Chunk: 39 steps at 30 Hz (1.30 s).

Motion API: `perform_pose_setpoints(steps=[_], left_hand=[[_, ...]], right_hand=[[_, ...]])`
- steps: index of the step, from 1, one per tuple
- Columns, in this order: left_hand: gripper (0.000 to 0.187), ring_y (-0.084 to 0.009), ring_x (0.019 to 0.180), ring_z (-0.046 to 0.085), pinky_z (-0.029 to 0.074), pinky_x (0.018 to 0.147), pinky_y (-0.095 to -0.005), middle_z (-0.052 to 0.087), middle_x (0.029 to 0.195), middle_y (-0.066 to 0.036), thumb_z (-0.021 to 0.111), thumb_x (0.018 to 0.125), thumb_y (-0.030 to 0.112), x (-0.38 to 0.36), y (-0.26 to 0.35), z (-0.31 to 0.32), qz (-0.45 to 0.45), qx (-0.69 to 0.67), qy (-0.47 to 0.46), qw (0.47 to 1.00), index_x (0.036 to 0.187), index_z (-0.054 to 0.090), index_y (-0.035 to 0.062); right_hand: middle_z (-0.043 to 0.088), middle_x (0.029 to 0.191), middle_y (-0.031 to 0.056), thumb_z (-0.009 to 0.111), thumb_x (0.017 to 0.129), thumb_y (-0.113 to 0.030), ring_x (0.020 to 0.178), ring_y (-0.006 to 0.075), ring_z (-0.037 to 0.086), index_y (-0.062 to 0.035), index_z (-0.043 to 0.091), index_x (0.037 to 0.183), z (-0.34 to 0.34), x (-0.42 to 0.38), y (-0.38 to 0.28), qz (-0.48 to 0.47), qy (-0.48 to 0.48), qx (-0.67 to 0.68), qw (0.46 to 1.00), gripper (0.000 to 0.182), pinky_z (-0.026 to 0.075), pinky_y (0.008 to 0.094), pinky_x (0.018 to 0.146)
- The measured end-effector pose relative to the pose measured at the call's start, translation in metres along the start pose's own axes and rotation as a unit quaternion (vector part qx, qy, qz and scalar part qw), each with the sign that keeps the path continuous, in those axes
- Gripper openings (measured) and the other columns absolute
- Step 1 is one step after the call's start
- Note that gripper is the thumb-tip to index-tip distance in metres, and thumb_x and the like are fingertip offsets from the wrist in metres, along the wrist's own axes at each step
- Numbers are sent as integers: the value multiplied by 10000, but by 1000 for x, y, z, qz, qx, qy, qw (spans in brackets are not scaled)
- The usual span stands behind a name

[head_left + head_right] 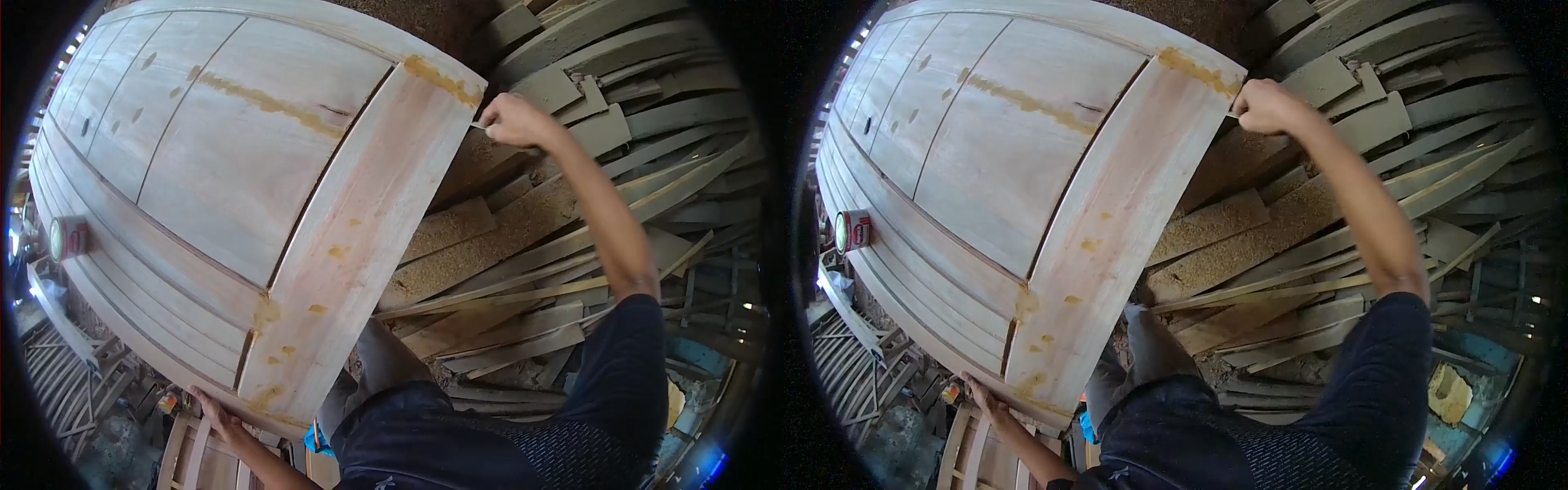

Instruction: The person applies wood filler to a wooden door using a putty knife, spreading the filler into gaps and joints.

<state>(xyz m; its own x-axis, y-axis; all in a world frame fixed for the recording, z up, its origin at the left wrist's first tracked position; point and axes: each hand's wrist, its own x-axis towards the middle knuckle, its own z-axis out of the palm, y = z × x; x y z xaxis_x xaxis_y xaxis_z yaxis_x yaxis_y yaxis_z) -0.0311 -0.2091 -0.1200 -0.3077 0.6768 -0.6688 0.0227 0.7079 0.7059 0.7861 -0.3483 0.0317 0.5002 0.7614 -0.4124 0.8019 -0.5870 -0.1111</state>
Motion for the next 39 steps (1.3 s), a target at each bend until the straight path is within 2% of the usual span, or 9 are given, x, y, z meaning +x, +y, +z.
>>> perform_pose_setpoints(steps=[6,10,11,13,17,19,23,29,39], left_hand=[[927,-329,1372,492,382,1157,-413,473,1555,-145,533,949,726,-27,17,27,-7,16,10,1000,1543,409,25],[895,-314,1369,495,390,1153,-408,486,1545,-139,507,971,710,-12,6,9,5,31,-22,999,1536,417,21],[877,-308,1362,500,392,1151,-407,495,1539,-131,498,981,700,2,-1,4,14,13,-49,999,1531,423,21],[862,-310,1353,503,390,1152,-408,500,1533,-127,496,985,695,-18,9,25,9,-5,-18,1000,1530,429,30],[853,-304,1349,506,387,1156,-411,506,1528,-129,493,987,691,-29,15,25,2,0,-50,999,1537,423,43],[714,-239,687,652,562,631,-370,693,895,-84,529,965,704,-40,18,44,33,-42,10,998,1216,649,46],[882,-299,1336,520,394,1147,-414,516,1519,-130,505,962,724,-23,13,20,9,2,-84,996,1529,439,51],[865,-299,1267,570,443,1096,-409,558,1471,-136,526,957,717,-4,3,9,-2,-7,-59,998,1504,469,49],[805,-241,902,677,581,743,-359,670,1239,-106,533,961,705,15,-11,-1,6,-33,-68,997,1459,514,72]], right_hand=[[708,1042,213,704,850,-76,1021,383,687,-2,736,1045,83,-4,31,-80,236,45,967,211,540,462,914],[733,849,230,597,778,-12,910,380,726,37,733,1126,-17,-19,-28,114,-220,114,962,377,567,465,816],[729,899,249,609,772,-34,930,379,726,50,738,1057,13,1,13,-65,-5,41,997,324,569,463,822],[725,931,261,616,769,-51,920,397,723,39,743,993,18,16,18,-38,158,-78,984,273,571,469,825],[741,947,250,644,731,-109,931,375,727,-4,776,893,58,0,-12,87,-166,-45,981,234,566,443,895],[746,933,235,681,740,-141,935,374,727,14,768,912,49,-26,-27,90,-72,-7,993,247,563,442,895],[706,881,274,669,791,-104,923,425,706,44,719,899,-7,-10,-32,-69,247,-21,966,190,562,502,836],[696,927,270,628,770,-15,929,431,689,-24,752,990,-30,133,-46,-275,86,-70,955,252,552,485,808],[730,1018,233,637,725,23,984,391,710,-30,766,1018,-65,70,-10,-110,-134,-224,959,324,564,455,851]])
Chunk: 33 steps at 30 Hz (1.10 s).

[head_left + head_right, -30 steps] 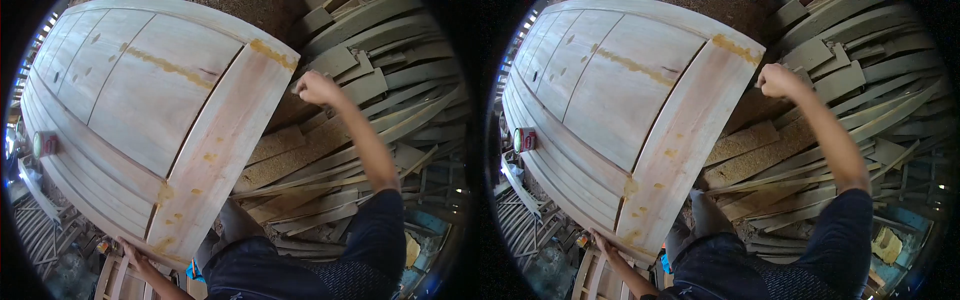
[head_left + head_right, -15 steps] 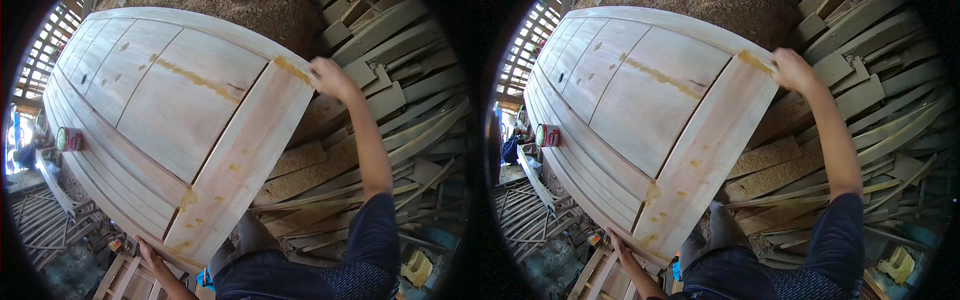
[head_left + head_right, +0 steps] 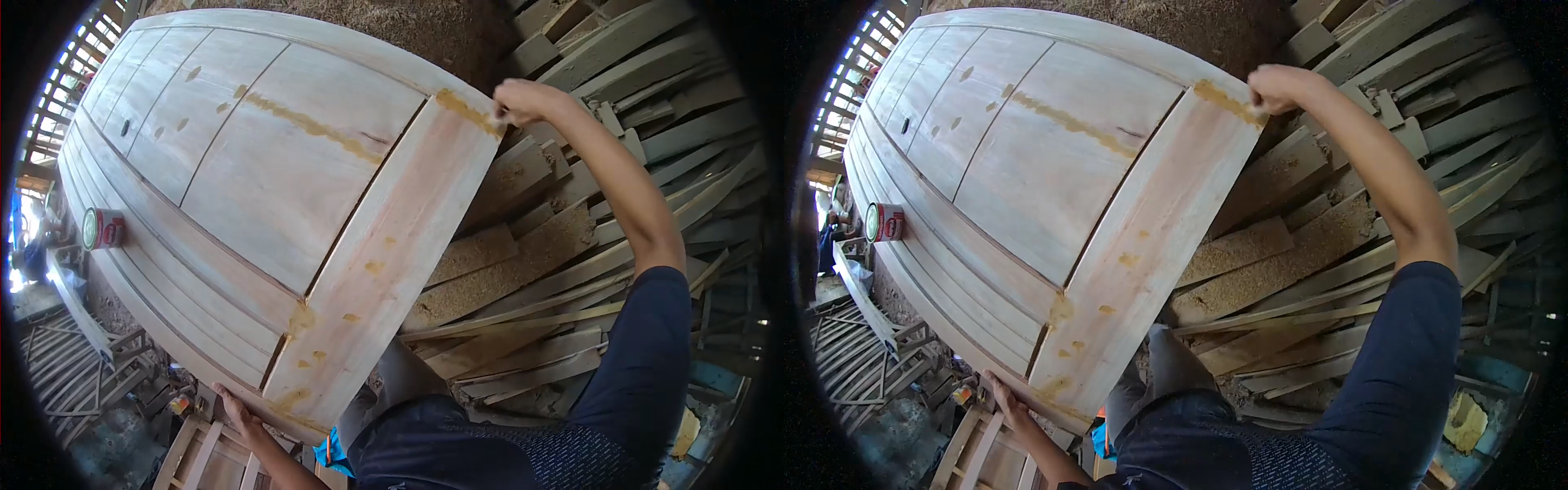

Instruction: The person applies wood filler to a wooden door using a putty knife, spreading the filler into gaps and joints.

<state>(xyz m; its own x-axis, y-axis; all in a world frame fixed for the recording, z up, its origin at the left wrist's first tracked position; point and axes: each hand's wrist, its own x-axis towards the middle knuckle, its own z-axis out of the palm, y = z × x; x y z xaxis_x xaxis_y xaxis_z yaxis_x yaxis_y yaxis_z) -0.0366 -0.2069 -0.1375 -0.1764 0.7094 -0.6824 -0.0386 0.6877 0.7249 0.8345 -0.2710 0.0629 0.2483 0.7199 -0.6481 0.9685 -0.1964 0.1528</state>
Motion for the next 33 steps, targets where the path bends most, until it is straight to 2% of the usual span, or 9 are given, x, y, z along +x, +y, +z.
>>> perform_pose_setpoints(steps=[3,7,9,12,16,22,26,29,33], left_hand=[[827,-256,994,671,559,887,-387,664,1237,-106,518,970,704,-41,29,31,-21,53,-21,998,1413,527,6],[884,-288,1156,631,535,963,-386,590,1429,-127,526,950,727,-17,16,14,14,35,23,999,1506,466,42],[932,-302,1305,545,439,1101,-397,525,1513,-122,540,928,747,-24,17,17,-7,52,35,998,1526,445,38],[948,-302,1341,516,396,1139,-400,508,1528,-120,550,917,755,-27,19,19,5,49,33,998,1528,442,38],[942,-303,1359,504,390,1145,-403,503,1534,-121,551,923,748,-26,19,19,-21,57,46,997,1531,439,38],[932,-307,1376,487,369,1161,-418,464,1564,-138,545,948,718,-31,22,27,1,61,78,995,1544,405,16],[908,-307,1378,484,368,1162,-419,455,1569,-142,543,967,689,-34,23,31,-8,40,79,996,1552,390,12],[899,-307,1385,477,372,1158,-414,441,1579,-142,538,974,683,-46,31,44,32,83,119,989,1558,383,18],[887,-317,1381,480,378,1153,-416,445,1576,-140,543,971,683,-36,25,31,5,58,80,995,1554,393,31]], right_hand=[[737,1021,234,618,700,41,982,388,715,-11,765,1052,-23,39,-23,-108,139,18,984,385,572,441,864],[732,984,244,613,680,43,963,401,712,-9,765,1051,-7,76,-31,-112,95,8,989,405,571,442,850],[713,853,241,667,683,11,820,403,705,-5,755,937,14,60,-21,-143,158,62,975,270,545,467,691],[729,948,242,625,698,46,948,411,706,22,753,1002,45,17,-2,-65,76,91,991,331,555,453,835],[725,1027,230,654,776,28,1011,395,690,33,732,1019,44,-54,8,8,64,92,994,255,544,439,872],[692,1136,186,654,889,-11,1066,377,663,20,703,1109,122,-53,-7,-6,362,220,906,228,530,423,952],[706,1116,160,672,880,-25,1084,350,678,-16,723,1152,162,-42,-39,40,361,269,892,277,529,419,964],[729,1075,206,691,856,-67,1068,355,691,-1,731,1118,101,-63,-15,70,123,250,958,273,536,425,954],[721,1081,242,696,835,-72,1036,373,696,-4,754,1025,92,-37,-4,117,269,234,927,209,543,427,930]])
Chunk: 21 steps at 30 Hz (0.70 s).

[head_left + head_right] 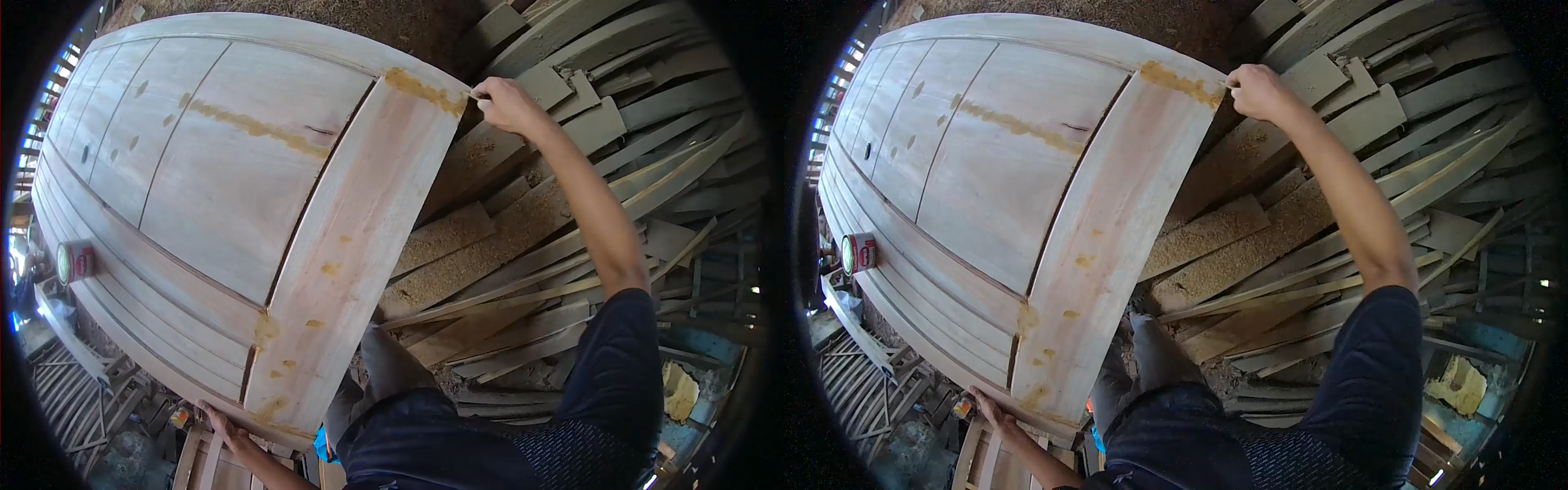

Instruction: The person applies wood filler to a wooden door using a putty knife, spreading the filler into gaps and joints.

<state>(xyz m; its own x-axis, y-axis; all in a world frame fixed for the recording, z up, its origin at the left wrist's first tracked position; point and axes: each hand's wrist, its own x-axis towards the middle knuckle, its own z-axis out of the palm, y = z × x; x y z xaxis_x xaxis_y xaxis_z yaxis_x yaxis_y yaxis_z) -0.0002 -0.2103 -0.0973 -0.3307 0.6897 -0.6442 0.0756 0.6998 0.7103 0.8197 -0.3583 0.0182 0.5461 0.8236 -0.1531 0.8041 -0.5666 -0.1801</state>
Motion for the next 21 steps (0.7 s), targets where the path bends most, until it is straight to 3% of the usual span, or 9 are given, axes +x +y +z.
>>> perform_pose_setpoints(steps=[2,5,8,9,10,13,15,18,21], left_hand=[[884,-321,1377,484,380,1152,-416,451,1571,-139,543,969,685,3,4,0,1,-7,-5,1000,1550,400,35],[888,-323,1367,493,387,1148,-427,476,1550,-136,551,961,691,2,-2,-7,4,4,7,1000,1539,411,31],[889,-324,1370,490,390,1146,-436,472,1552,-139,550,959,695,6,1,-3,-2,-10,-8,1000,1539,410,37],[970,-335,1395,458,362,1164,-438,430,1580,-158,545,933,735,1,3,0,-7,0,-13,1000,1554,373,12],[1051,-346,1419,425,334,1182,-441,387,1608,-177,540,906,776,-3,3,2,-13,11,-18,1000,1569,336,-14],[1041,-352,1420,424,331,1182,-444,389,1607,-175,536,912,772,-9,3,8,17,-17,-30,999,1573,334,-7],[1030,-353,1420,422,329,1184,-438,393,1604,-173,526,921,769,-6,2,3,0,9,11,1000,1574,334,-5],[1019,-345,1426,418,326,1186,-430,389,1607,-176,519,930,762,13,-3,-13,-37,21,-3,999,1574,334,-5],[918,-334,1337,521,409,1130,-433,508,1525,-135,562,928,732,11,-10,-7,8,-4,-2,1000,1518,442,39]], right_hand=[[717,1059,255,691,813,-61,1030,395,694,2,749,1007,24,8,-6,82,-87,43,992,213,544,438,932],[716,972,266,673,791,-61,998,413,700,6,746,955,38,-22,-29,-15,11,-76,997,191,549,470,902],[711,1065,237,666,817,-36,1054,414,676,30,722,1004,-11,-17,-27,-9,-147,-32,989,207,532,458,940],[711,1065,237,666,817,-36,1054,414,676,30,722,1004,-10,-18,-21,-10,-148,-34,988,207,532,458,940],[707,1050,243,665,816,-14,1047,417,675,21,734,1026,-4,-21,-14,-39,-77,-20,996,223,535,465,930],[690,1053,198,669,865,-26,1050,382,665,24,709,1039,41,-34,-8,-67,50,47,995,186,523,452,939],[704,1073,193,690,849,-33,1053,377,672,19,721,1044,51,-45,-12,-29,35,20,999,204,528,445,949],[726,1063,233,687,845,-62,1052,379,691,12,748,1050,-11,-24,-20,-5,-143,6,990,226,543,429,948],[723,996,269,628,781,-41,998,395,709,-4,766,994,-8,2,-15,8,-41,9,999,257,562,430,915]])
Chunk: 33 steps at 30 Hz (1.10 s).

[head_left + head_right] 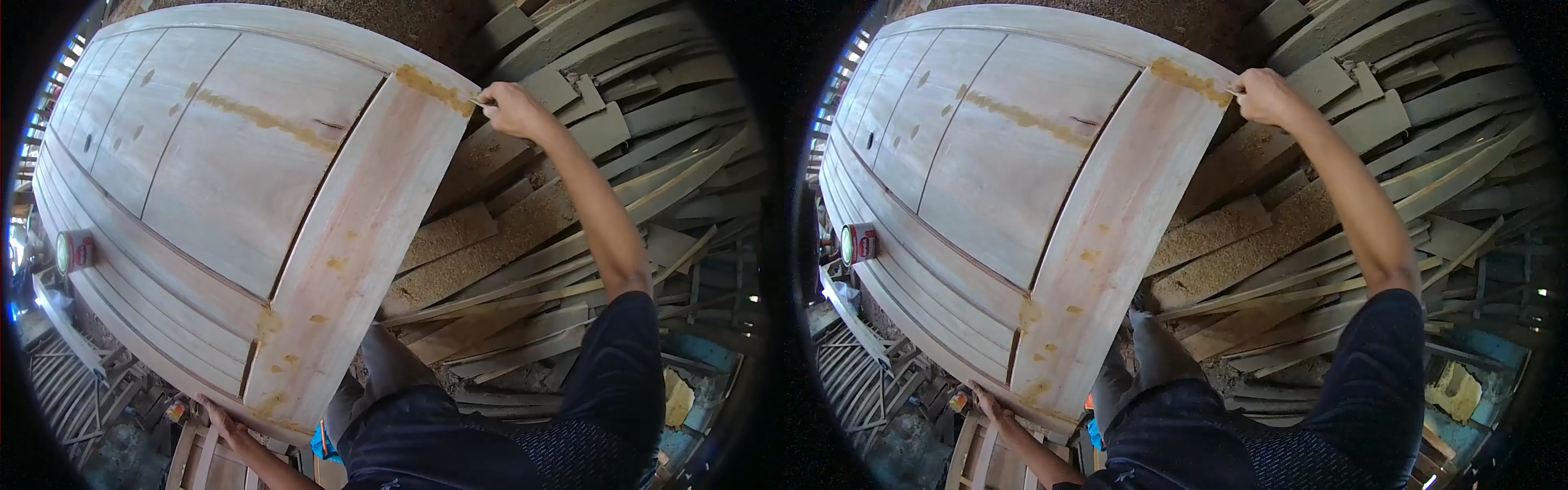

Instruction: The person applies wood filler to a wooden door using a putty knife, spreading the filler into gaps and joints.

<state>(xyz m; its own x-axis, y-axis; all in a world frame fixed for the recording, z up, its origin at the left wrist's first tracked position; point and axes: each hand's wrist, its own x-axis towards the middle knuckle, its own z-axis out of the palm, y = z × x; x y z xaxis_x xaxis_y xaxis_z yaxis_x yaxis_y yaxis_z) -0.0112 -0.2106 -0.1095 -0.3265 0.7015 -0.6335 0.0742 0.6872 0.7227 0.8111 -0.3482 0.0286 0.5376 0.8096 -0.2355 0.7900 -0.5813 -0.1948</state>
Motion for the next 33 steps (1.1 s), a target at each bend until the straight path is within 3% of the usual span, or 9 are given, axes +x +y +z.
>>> perform_pose_setpoints(steps=[4,7,10,16,20,25,27,31,33], left_hand=[[995,-335,1380,467,353,1164,-429,440,1568,-154,550,915,760,3,1,-3,-7,5,-7,1000,1549,380,11],[1032,-336,1446,400,300,1202,-426,356,1628,-172,528,930,757,10,0,-11,-17,18,-18,1000,1590,303,-4],[1006,-342,1444,403,313,1197,-435,361,1625,-172,534,938,741,1,0,-4,-16,8,-15,1000,1584,320,-1],[878,-314,1334,524,394,1146,-412,523,1514,-134,492,974,715,4,-1,-4,-54,-22,-43,997,1514,453,25],[809,-275,975,680,570,852,-392,685,1219,-116,490,973,715,-14,5,16,9,-43,-37,998,1392,562,27],[835,-288,1126,631,517,978,-412,642,1327,-134,486,973,718,-4,-1,9,15,-28,-50,998,1428,539,20],[831,-308,1271,559,438,1092,-440,570,1451,-141,484,984,702,3,-3,4,-9,-36,-49,998,1472,503,30],[812,-312,1312,545,422,1111,-440,548,1491,-135,469,1001,682,16,-16,0,52,-36,-60,996,1494,485,37],[788,-314,1230,596,497,1035,-428,597,1403,-144,458,1002,686,28,-22,-4,4,-103,-110,989,1482,486,62]], right_hand=[[723,964,272,630,730,-44,972,415,709,12,761,936,52,-27,-25,-10,67,-40,997,250,558,449,928],[720,961,275,587,745,-36,979,403,712,19,763,960,-5,-25,-27,24,-115,-2,993,283,559,446,915],[709,1054,264,656,823,-55,1040,388,690,18,731,1066,17,-10,-1,5,61,3,998,265,539,445,914],[700,975,298,613,782,11,991,444,676,26,727,880,21,-48,-35,12,-104,6,995,151,535,506,895],[699,1069,227,682,815,-22,1062,425,649,8,714,999,27,-8,-23,26,126,-26,991,189,518,463,941],[712,941,281,622,826,-30,975,429,691,48,731,922,52,-42,-52,-2,9,-12,1000,165,550,465,907],[734,956,243,666,842,-70,972,399,706,40,746,977,9,-86,-94,16,-192,117,974,191,556,445,916],[728,1066,137,706,867,-34,934,231,716,11,715,1143,28,-156,-143,-172,-90,285,939,280,578,332,821],[746,977,112,642,938,-46,829,143,712,-24,685,1278,38,-189,-191,9,-190,494,849,343,592,292,655]])
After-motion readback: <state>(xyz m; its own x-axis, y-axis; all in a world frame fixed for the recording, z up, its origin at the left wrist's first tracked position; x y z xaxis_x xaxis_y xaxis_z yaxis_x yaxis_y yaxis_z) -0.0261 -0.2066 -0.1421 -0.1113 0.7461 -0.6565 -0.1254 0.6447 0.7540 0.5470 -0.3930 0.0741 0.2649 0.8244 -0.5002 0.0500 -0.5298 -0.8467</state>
